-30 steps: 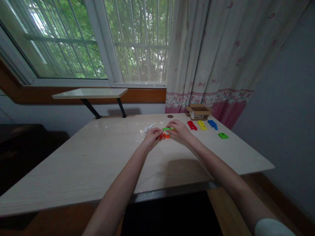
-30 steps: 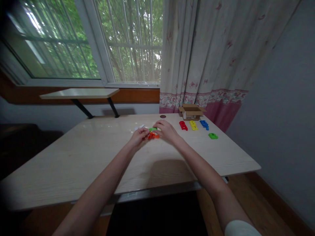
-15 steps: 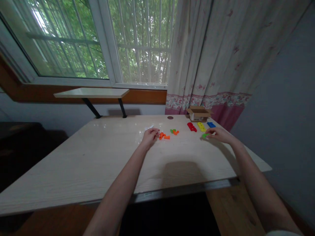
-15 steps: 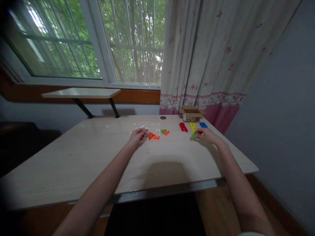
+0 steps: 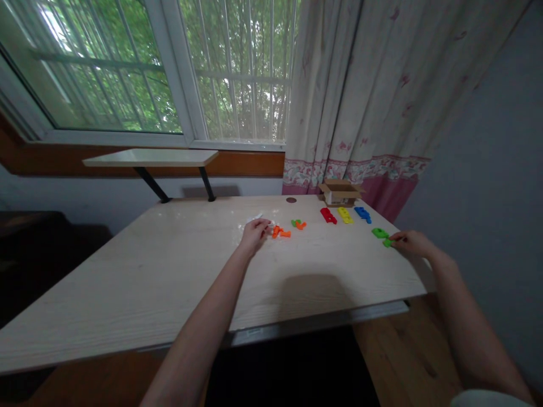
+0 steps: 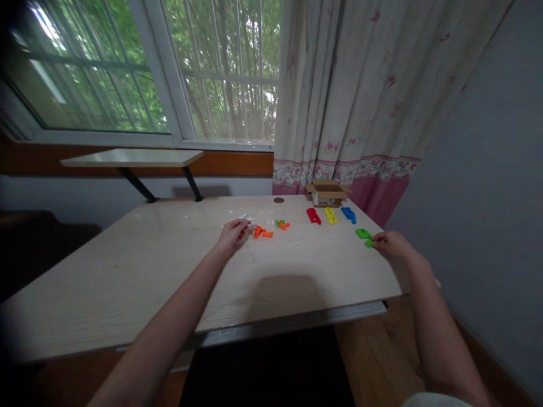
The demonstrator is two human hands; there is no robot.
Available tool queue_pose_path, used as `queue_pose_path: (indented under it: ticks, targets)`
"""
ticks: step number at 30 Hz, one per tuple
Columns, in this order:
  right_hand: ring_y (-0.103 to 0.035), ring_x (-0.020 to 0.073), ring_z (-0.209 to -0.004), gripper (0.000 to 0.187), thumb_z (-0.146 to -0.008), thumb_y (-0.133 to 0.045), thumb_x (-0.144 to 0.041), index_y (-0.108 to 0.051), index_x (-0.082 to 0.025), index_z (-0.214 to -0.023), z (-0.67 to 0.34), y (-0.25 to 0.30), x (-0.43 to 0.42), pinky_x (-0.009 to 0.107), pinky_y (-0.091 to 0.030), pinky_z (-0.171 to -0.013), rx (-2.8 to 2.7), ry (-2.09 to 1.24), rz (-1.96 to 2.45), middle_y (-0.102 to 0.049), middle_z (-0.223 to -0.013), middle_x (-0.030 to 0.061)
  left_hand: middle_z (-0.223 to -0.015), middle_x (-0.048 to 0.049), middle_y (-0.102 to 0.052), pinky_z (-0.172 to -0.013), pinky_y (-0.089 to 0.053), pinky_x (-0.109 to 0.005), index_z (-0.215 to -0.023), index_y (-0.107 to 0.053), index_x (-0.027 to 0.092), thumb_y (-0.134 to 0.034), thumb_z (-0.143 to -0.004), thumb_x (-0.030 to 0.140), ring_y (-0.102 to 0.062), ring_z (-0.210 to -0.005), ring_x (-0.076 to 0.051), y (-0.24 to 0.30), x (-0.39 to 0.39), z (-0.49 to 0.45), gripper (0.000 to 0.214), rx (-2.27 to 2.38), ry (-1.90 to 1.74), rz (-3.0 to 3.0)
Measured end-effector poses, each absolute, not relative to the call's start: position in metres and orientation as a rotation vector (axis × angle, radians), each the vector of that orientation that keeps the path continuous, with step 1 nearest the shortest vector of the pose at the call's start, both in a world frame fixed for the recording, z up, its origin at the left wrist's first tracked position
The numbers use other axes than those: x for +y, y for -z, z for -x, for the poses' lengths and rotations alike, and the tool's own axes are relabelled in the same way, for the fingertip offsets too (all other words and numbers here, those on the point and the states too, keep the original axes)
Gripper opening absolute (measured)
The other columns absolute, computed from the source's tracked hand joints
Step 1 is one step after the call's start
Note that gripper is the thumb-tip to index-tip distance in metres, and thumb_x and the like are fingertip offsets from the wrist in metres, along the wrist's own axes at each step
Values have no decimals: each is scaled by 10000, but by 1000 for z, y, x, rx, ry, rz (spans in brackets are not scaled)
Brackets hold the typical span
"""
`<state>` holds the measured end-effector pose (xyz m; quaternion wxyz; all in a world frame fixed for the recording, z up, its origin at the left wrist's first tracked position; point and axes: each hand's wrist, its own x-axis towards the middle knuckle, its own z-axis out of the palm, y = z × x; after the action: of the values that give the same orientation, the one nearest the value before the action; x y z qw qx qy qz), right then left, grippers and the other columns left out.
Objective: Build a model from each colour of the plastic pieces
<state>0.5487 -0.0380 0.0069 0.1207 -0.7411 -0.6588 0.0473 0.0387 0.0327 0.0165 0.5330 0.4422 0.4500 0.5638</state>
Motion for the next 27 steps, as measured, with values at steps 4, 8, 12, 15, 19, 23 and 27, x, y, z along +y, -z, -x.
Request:
queue_pose_path:
  ticks: [4,8,12,15,19,23,27]
  targets:
    - [-636,194,-669,214,-697,-609,-289,-728,-205,-855,-551,-1,-36,279,-429,-606,-1893,-71,2117,-709,-773,88,-486,7,-549,-399,-181,-198,-697,-646,112,-736,-542,398,-339,-371,-39,-11,37,-37,337,1074,-1339,-1072]
    - [-623,181,-626,186,-703,-596,-292,-720,-192,-800,-550,1,-35,272,-414,-573,-1867,-19,2073,-705,-747,89,-496,9,-548,-396,-177,-195,-701,-639,112,-729,-547,403,-338,-368,-34,-8,39,-37,341,1076,-1338,-1078]
    - [-617,191,-600,226,-694,-588,-364,-705,-183,-761,-550,3,-35,275,-411,-550,-1878,-15,2001,-696,-700,72,-490,10,-547,-394,-175,-195,-696,-637,115,-729,-538,403,-331,-365,-33,-9,39,-38,340,1077,-1345,-1082]
    - [-611,194,-595,273,-691,-578,-426,-700,-186,-739,-550,3,-34,279,-407,-541,-1881,-18,1969,-694,-692,77,-488,11,-544,-396,-175,-195,-679,-633,120,-728,-536,401,-325,-363,-32,-10,38,-38,329,1092,-1344,-1085]
    - [-610,197,-612,277,-679,-566,-416,-702,-184,-746,-549,4,-33,283,-411,-557,-1866,-20,1990,-697,-719,76,-483,12,-538,-400,-179,-195,-678,-636,119,-726,-538,390,-333,-370,-37,-11,37,-38,318,1092,-1340,-1095]
    - [-615,201,-628,273,-678,-563,-399,-705,-184,-769,-548,3,-32,281,-411,-562,-1862,-8,2015,-696,-723,75,-493,9,-542,-400,-182,-196,-684,-638,117,-722,-543,386,-338,-375,-38,-10,36,-38,315,1078,-1340,-1108]
    - [-621,206,-637,264,-676,-569,-386,-704,-178,-769,-547,2,-33,284,-417,-569,-1854,-23,2020,-696,-725,74,-493,7,-547,-401,-190,-195,-686,-635,118,-722,-539,390,-337,-372,-38,-10,37,-38,321,1084,-1337,-1103]
